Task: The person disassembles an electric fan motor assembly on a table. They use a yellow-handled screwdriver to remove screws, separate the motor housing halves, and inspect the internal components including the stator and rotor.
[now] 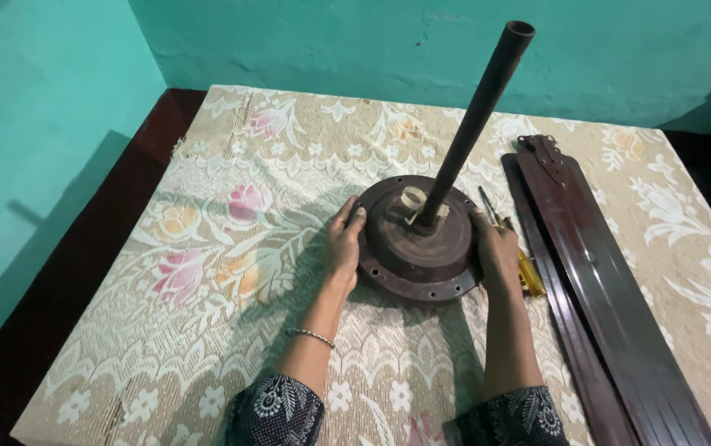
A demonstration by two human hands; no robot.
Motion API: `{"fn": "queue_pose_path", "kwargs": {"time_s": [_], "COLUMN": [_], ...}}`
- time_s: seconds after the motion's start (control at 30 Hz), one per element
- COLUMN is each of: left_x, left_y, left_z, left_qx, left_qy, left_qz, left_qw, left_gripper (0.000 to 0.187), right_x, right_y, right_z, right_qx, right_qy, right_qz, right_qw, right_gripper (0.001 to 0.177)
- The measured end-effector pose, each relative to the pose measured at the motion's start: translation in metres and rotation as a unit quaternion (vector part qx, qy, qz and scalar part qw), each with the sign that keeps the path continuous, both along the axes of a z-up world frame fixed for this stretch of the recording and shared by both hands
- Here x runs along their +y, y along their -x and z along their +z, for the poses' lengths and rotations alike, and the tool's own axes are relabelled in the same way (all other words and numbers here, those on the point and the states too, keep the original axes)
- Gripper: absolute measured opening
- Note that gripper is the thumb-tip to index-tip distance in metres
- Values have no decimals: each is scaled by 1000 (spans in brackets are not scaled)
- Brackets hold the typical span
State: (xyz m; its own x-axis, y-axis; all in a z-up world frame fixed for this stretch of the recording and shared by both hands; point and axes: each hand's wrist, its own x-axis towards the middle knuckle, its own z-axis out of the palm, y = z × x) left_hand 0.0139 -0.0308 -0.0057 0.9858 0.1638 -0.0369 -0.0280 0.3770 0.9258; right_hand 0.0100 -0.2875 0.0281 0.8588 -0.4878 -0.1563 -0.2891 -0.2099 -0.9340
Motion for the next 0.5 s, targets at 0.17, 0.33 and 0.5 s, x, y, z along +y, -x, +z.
{"fn": "queue_pose_path", "kwargs": {"time_s": [0.17, 0.33, 0.5], "left_x": [-6, -14, -38], "left_y": [24, 41, 58], "left_z": [9, 23, 22], "left_qx": [-41, -24, 28], "left_qy": [32, 29, 5], "left_qz": [58, 100, 191], "left_qw": [997, 994, 981], "left_gripper": [49, 50, 55], "right_x": [0, -5, -5], "right_y": [1, -4, -11], "right_z": [-3, -9, -11], "right_qx": [-43, -102, -127], "right_qy": [-179, -239, -256], "right_qz": [-5, 37, 66], "right_qw": [983, 965, 956], "right_gripper": [35, 24, 38]}}
